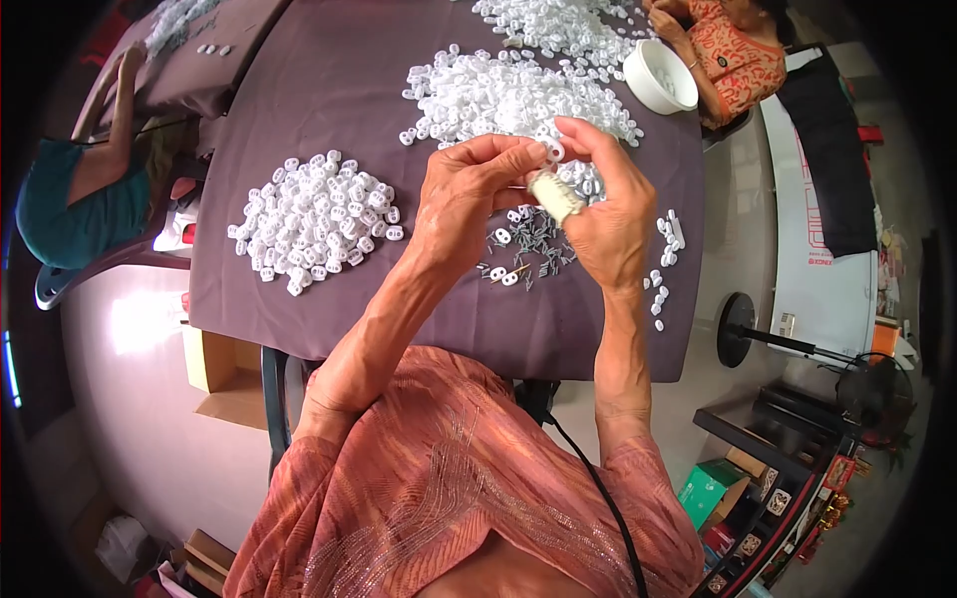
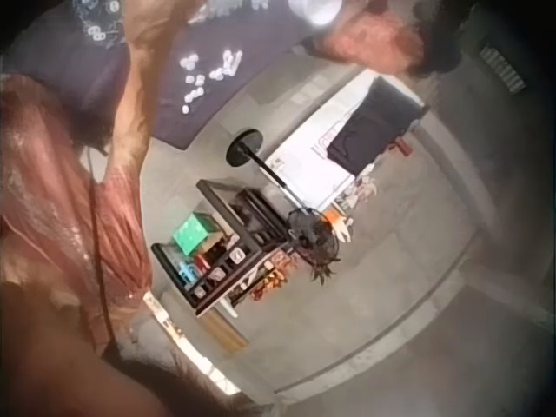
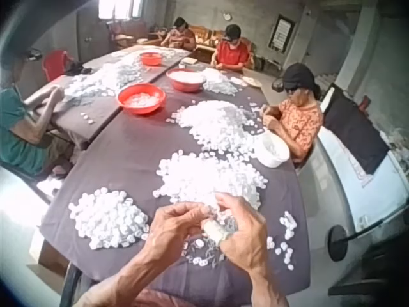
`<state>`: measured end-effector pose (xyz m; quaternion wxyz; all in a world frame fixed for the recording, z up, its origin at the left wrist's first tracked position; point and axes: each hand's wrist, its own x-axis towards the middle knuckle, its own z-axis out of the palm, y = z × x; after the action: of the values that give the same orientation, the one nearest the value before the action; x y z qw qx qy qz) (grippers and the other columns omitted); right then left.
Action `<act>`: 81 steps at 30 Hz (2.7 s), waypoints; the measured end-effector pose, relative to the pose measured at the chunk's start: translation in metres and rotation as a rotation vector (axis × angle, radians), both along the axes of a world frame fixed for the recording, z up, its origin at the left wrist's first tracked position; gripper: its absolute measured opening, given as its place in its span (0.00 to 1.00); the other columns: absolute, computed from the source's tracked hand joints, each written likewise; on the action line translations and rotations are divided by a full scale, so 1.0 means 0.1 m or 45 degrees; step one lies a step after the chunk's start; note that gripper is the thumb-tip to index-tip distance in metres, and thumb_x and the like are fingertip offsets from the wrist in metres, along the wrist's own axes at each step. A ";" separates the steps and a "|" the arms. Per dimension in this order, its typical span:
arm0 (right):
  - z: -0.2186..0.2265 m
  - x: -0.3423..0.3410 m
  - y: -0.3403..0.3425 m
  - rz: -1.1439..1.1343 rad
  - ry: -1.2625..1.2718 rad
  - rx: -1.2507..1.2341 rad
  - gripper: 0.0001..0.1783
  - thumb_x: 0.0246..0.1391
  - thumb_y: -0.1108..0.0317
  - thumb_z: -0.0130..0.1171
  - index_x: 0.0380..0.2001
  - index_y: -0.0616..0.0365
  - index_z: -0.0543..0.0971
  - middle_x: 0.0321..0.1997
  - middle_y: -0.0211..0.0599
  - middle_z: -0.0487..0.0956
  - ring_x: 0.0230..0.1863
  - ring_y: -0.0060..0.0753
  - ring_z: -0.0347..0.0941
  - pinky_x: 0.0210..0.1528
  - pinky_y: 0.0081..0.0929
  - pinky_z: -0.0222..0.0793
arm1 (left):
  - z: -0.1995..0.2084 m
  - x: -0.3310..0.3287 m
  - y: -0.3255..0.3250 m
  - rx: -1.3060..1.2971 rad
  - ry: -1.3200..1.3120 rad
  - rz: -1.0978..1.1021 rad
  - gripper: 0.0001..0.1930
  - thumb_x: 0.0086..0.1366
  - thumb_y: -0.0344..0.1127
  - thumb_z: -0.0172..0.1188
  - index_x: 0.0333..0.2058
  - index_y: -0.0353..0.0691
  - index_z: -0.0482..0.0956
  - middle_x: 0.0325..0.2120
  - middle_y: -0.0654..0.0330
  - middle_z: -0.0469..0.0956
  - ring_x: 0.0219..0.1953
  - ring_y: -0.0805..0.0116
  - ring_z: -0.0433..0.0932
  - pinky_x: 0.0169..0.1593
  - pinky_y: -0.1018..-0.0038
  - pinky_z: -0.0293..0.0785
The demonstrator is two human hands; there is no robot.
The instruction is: The person repeatedly assembles plastic cord lock toggles by hand, picking up plastic pieces and small metal springs and pressing them together.
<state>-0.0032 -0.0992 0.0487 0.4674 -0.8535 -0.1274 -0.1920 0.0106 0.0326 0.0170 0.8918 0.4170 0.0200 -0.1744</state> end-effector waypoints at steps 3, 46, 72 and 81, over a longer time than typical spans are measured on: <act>-0.02 0.04 0.01 -0.025 -0.300 -0.482 0.21 0.32 0.79 0.61 0.36 0.58 0.74 0.32 0.36 0.75 0.34 0.36 0.73 0.37 0.26 0.69 | -0.03 0.01 -0.01 -0.021 0.026 0.022 0.09 0.57 0.31 0.56 0.33 0.30 0.75 0.28 0.57 0.76 0.31 0.70 0.76 0.37 0.74 0.74; -0.10 0.19 -0.26 0.211 -0.489 -0.878 0.18 0.30 0.76 0.63 0.32 0.64 0.73 0.26 0.37 0.73 0.27 0.38 0.69 0.30 0.30 0.66 | -0.14 0.06 -0.11 0.006 0.004 -0.038 0.12 0.57 0.34 0.56 0.33 0.28 0.73 0.28 0.57 0.74 0.31 0.67 0.77 0.38 0.73 0.74; -0.19 0.31 -0.38 0.384 -0.496 -0.872 0.13 0.31 0.79 0.55 0.27 0.64 0.71 0.20 0.38 0.70 0.25 0.39 0.69 0.29 0.32 0.64 | -0.24 0.07 -0.16 -0.078 0.062 -0.025 0.11 0.56 0.34 0.58 0.28 0.29 0.75 0.24 0.55 0.76 0.27 0.69 0.76 0.33 0.74 0.76; -0.14 0.18 -0.35 0.233 0.274 -0.116 0.06 0.45 0.75 0.52 0.30 0.63 0.76 0.25 0.32 0.77 0.27 0.19 0.72 0.30 0.18 0.66 | -0.21 0.08 -0.08 -0.053 0.162 -0.098 0.10 0.58 0.34 0.55 0.28 0.31 0.71 0.24 0.55 0.75 0.27 0.67 0.77 0.34 0.75 0.76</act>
<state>0.0146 -0.1346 0.0344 0.4546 -0.8743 -0.1624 -0.0499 0.0183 0.0245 -0.0044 0.8899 0.3868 0.0570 -0.2350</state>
